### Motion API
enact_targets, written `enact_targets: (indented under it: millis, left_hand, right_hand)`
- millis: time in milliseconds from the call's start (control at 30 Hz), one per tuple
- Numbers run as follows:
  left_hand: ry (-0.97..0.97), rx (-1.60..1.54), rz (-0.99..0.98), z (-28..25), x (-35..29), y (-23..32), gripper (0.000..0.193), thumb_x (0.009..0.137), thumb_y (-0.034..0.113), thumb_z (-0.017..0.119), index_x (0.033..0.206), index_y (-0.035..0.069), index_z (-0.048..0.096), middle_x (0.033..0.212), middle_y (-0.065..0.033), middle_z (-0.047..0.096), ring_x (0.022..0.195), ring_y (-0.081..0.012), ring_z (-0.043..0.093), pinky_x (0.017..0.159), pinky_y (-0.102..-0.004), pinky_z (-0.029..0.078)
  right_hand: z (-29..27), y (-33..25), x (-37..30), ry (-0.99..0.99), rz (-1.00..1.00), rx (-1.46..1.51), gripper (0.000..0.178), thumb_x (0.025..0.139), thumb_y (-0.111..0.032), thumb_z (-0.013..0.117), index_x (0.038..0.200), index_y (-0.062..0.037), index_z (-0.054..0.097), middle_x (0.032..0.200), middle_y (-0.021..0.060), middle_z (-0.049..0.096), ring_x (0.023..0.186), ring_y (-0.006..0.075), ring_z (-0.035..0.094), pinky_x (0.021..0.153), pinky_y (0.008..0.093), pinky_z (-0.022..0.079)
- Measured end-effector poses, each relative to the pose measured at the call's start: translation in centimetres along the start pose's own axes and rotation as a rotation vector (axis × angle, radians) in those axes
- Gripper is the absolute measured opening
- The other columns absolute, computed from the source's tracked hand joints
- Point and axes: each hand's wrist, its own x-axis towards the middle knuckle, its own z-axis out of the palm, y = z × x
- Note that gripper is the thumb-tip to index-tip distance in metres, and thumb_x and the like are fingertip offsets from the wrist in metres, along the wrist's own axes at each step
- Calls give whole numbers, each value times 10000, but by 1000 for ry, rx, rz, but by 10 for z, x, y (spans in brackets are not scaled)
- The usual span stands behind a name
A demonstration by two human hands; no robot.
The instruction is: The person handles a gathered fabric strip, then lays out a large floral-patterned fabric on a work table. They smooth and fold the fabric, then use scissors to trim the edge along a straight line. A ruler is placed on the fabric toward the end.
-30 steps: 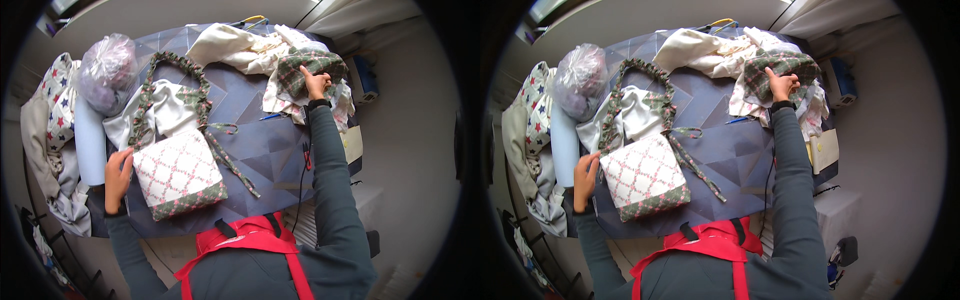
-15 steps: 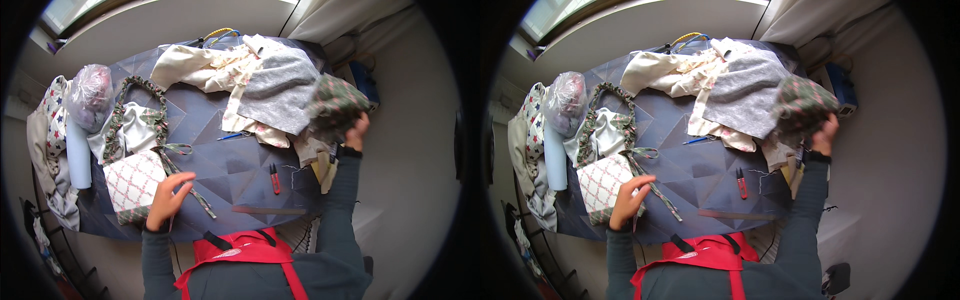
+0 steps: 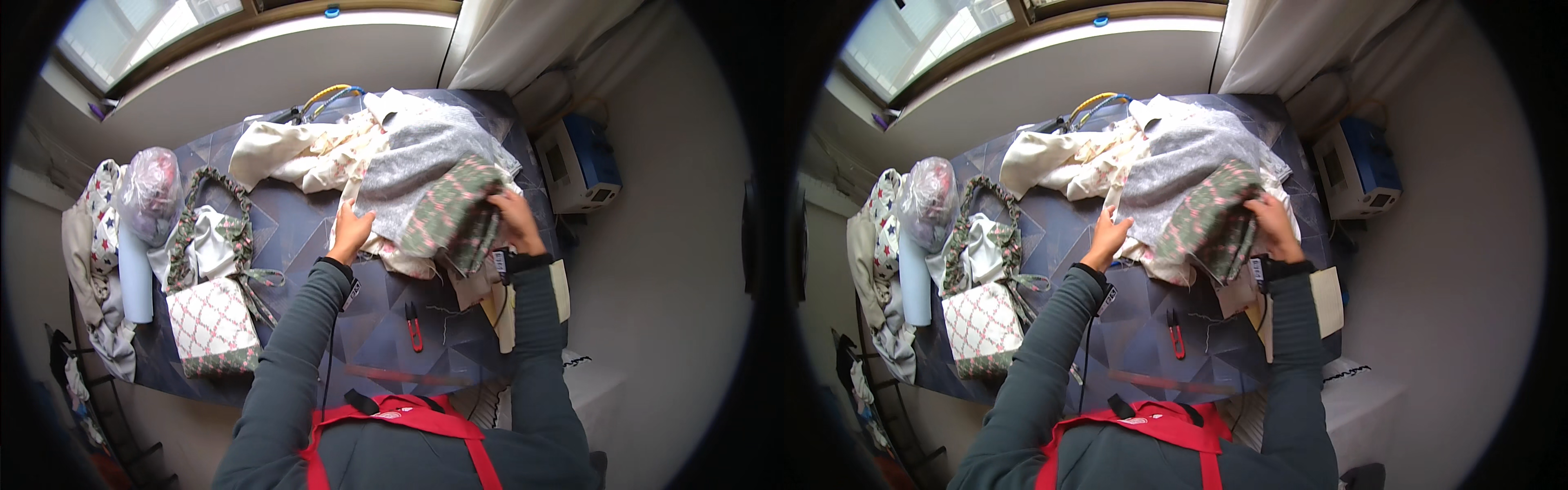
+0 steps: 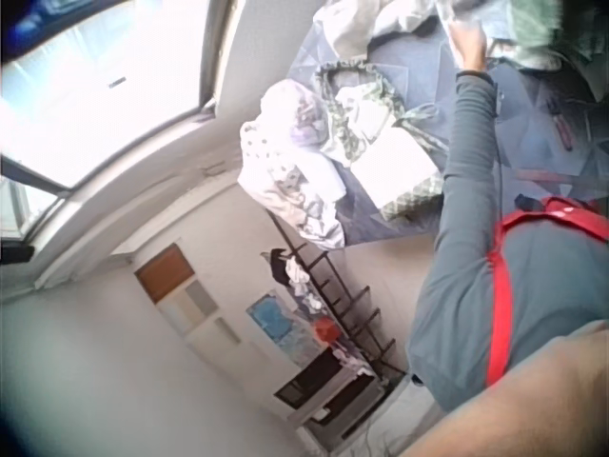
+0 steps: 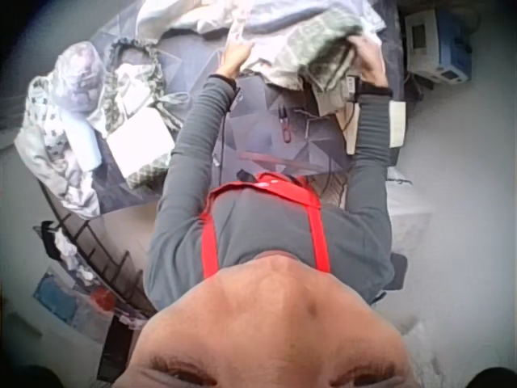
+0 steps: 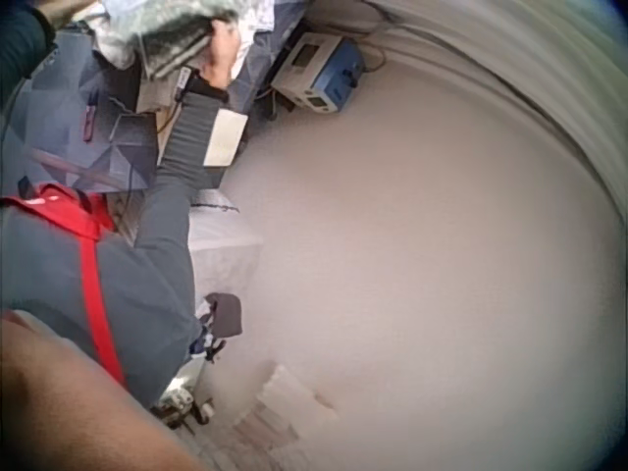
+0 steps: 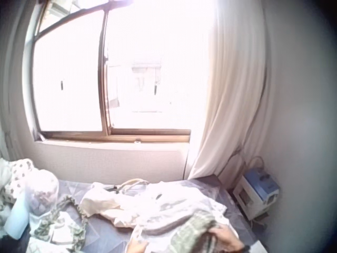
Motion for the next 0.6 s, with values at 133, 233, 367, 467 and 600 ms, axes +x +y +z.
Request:
enact_targets:
  millis: [133, 233, 367, 467, 600]
  left_hand:
    - [-71, 162, -52, 3, 22, 6, 889, 803, 253, 754, 1510, -32, 297, 1491, -245, 432, 1383, -318, 435, 1116, -380, 365]
    - [-231, 43, -141, -4, 33, 8, 627, 822, 245, 763, 1342, -16, 531, 1233, -145, 628, 1059, -202, 615, 904, -324, 488]
    - [-329, -161, 331, 1, 16, 37, 215, 781, 111, 690, 966, 3, 712, 1028, -137, 654, 953, -198, 614, 838, -324, 482]
    - [-752, -582, 184, 30, -30, 86, 204, 726, 54, 655, 907, 9, 739, 902, -119, 705, 804, -249, 664, 779, -347, 532]
    - [-760, -52, 1015, 70, -97, 134, 198, 722, 144, 674, 881, 50, 746, 1021, -174, 651, 1027, -375, 566, 1004, -435, 413]
  right_hand:
    - [22, 41, 43, 205, -54, -55, 200, 827, 5, 628, 1026, -15, 643, 891, -8, 643, 775, 89, 578, 709, 234, 457]
    - [27, 61, 37, 264, -93, -36, 211, 771, -56, 723, 951, -13, 621, 890, 7, 603, 825, 104, 551, 730, 244, 452]
    - [33, 53, 11, 299, -124, -273, 516, 786, -158, 802, 1208, -11, 545, 1141, 82, 571, 1093, 184, 541, 925, 311, 453]
    - [47, 29, -6, 205, 0, 141, 759, 831, -224, 818, 1395, 7, 366, 1247, 122, 525, 1180, 198, 501, 982, 329, 435]
    - [43, 5, -39, -32, -13, 325, 552, 863, -83, 743, 1337, 1, 473, 1052, 95, 641, 886, 177, 639, 802, 290, 514]
